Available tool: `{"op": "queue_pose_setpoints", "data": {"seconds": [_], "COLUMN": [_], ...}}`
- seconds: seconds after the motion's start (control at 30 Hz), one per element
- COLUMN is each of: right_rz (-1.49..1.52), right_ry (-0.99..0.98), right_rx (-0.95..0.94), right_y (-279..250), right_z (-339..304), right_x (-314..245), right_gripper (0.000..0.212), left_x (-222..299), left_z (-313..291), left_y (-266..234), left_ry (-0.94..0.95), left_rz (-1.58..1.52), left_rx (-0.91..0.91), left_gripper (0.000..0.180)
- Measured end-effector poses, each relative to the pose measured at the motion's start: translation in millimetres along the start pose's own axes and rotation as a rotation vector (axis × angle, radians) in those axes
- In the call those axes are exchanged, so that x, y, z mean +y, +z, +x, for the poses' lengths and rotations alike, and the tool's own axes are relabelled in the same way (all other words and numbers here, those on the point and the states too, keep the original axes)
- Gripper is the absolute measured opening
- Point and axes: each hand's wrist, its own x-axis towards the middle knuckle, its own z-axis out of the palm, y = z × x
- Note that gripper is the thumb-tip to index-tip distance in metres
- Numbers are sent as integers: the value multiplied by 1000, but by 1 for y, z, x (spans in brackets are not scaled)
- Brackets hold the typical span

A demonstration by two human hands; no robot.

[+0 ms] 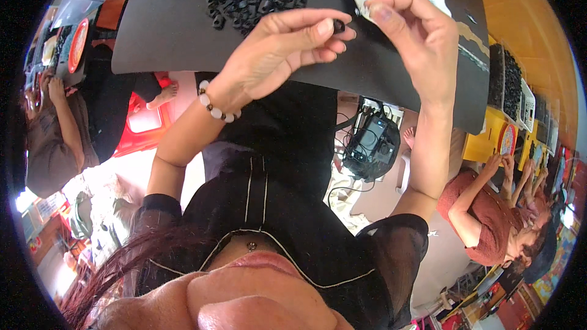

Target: The person assembles plastic components by picking small springs from a dish and inserting them into the plastic pieces by hand. The person then pours more plastic pieces from a container onto the table and assembles them with springs.

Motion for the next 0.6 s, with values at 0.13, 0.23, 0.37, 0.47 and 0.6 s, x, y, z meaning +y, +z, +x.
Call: {"op": "queue_pose_setpoints", "data": {"seconds": [0.13,0.23,0.37,0.47,0.6], "right_rz": [-54,-50,-169,-303,-312], "right_ry": [-14,-72,-146,-165,-117], "right_rx": [-16,-42,-61,-54,-192], "right_y": [25,44,68,80,87], "right_z": [-23,-26,-26,-25,-24], "right_x": [-10,-11,-18,-28,-35], "right_gripper": [11,12,8,7,17], "left_x": [-16,-16,-13,-11,-5], "left_z": [-28,-46,-59,-70,-82], "left_y": [-12,-22,-24,-26,-28], "left_ry": [-77,-35,48,111,170], "left_rz": [-195,-235,-135,-69,100], "left_rx": [12,-1,47,106,121], "left_gripper": [32,32,31,28,26]}}
